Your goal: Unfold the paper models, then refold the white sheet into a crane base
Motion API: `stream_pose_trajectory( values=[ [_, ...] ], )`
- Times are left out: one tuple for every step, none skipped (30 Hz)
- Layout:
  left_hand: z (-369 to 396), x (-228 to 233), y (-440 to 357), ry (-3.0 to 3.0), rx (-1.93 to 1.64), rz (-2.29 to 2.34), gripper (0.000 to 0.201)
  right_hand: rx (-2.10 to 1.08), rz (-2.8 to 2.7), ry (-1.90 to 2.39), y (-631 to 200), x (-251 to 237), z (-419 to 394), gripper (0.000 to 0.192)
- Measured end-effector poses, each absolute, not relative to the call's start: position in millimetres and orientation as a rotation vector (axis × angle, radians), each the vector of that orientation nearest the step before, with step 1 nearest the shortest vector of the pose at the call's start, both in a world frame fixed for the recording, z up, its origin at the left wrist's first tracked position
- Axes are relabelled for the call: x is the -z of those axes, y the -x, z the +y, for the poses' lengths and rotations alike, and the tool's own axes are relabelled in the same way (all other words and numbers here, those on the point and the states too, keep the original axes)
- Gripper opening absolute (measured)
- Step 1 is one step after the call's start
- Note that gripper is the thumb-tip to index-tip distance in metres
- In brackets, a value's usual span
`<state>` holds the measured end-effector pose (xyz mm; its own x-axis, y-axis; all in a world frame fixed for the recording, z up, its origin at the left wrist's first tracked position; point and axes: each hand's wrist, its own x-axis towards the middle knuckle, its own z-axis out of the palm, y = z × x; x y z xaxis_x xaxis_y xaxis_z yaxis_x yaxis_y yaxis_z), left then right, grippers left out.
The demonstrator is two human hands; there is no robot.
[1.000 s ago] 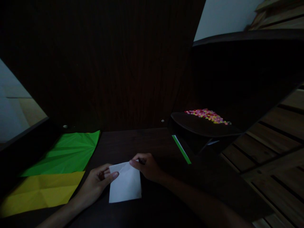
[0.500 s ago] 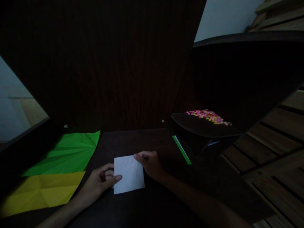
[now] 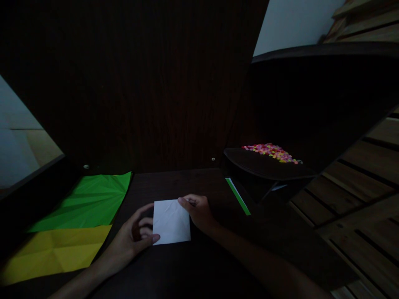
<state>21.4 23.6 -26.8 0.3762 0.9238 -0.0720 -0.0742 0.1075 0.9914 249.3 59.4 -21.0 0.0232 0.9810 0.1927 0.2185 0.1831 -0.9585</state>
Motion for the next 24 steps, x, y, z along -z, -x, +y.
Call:
stream_pose_trajectory(
  values=[
    [24, 29, -21, -1.231, -0.943, 0.899, 0.081, -0.92, -1.396, 1.239, -249, 22, 61, 0.03],
    [24, 30, -22, -1.235, -0.981, 0.897, 0.085, -0.916, -1.375, 1.235, -249, 22, 62, 0.03],
    [24, 31, -22, -1.246, -1.013, 0.899, 0.087, -0.916, -1.354, 1.23, -248, 23, 63, 0.03],
    [24, 31, -22, -1.263, -1.037, 0.907, 0.084, -0.923, -1.338, 1.227, -248, 23, 65, 0.029],
    [25, 30, -22, -1.285, -1.058, 0.92, 0.08, -0.933, -1.326, 1.23, -249, 23, 66, 0.029],
    [25, 29, -22, -1.308, -1.078, 0.942, 0.073, -0.943, -1.323, 1.238, -249, 23, 67, 0.029],
    [26, 27, -22, -1.328, -1.099, 0.969, 0.066, -0.963, -1.328, 1.248, -250, 22, 68, 0.029],
    [26, 25, -21, -1.343, -1.121, 1.001, 0.059, -0.994, -1.338, 1.258, -251, 22, 69, 0.029],
    [27, 23, -21, -1.35, -1.141, 1.032, 0.054, -1.035, -1.35, 1.261, -251, 21, 69, 0.03],
    [28, 22, -21, -1.348, -1.157, 1.058, 0.051, -1.082, -1.362, 1.256, -252, 20, 68, 0.03],
    [29, 21, -20, -1.337, -1.169, 1.071, 0.05, -1.133, -1.376, 1.239, -252, 20, 68, 0.03],
    [29, 20, -20, -1.319, -1.177, 1.069, 0.05, -1.185, -1.394, 1.212, -251, 19, 66, 0.029],
    [30, 20, -21, -1.296, -1.182, 1.055, 0.051, -1.23, -1.415, 1.176, -251, 19, 64, 0.029],
    [30, 20, -21, -1.274, -1.182, 1.033, 0.052, -1.27, -1.438, 1.137, -250, 19, 62, 0.029],
    [30, 20, -21, -1.256, -1.178, 1.011, 0.053, -1.309, -1.465, 1.101, -250, 19, 60, 0.03],
    [30, 20, -22, -1.243, -1.174, 0.993, 0.053, -1.341, -1.493, 1.074, -249, 20, 59, 0.03],
    [30, 21, -22, -1.237, -1.17, 0.98, 0.054, -1.36, -1.522, 1.059, -249, 21, 57, 0.03],
    [29, 21, -23, -1.236, -1.166, 0.973, 0.054, -1.365, -1.549, 1.056, -248, 21, 56, 0.03],
    [29, 21, -23, -1.239, -1.16, 0.968, 0.053, -1.36, -1.575, 1.057, -248, 22, 55, 0.029],
    [29, 21, -23, -1.244, -1.153, 0.963, 0.053, -1.346, -1.598, 1.059, -248, 22, 55, 0.027],
    [29, 22, -23, -1.249, -1.148, 0.956, 0.052, -1.327, -1.619, 1.06, -248, 22, 55, 0.026],
    [28, 22, -23, -1.254, -1.14, 0.949, 0.051, -1.308, -1.639, 1.059, -249, 21, 55, 0.024],
    [28, 22, -22, -1.258, -1.132, 0.945, 0.048, -1.291, -1.654, 1.06, -249, 21, 55, 0.023],
    [28, 21, -22, -1.262, -1.123, 0.944, 0.046, -1.274, -1.665, 1.063, -249, 20, 56, 0.022]
  ],
)
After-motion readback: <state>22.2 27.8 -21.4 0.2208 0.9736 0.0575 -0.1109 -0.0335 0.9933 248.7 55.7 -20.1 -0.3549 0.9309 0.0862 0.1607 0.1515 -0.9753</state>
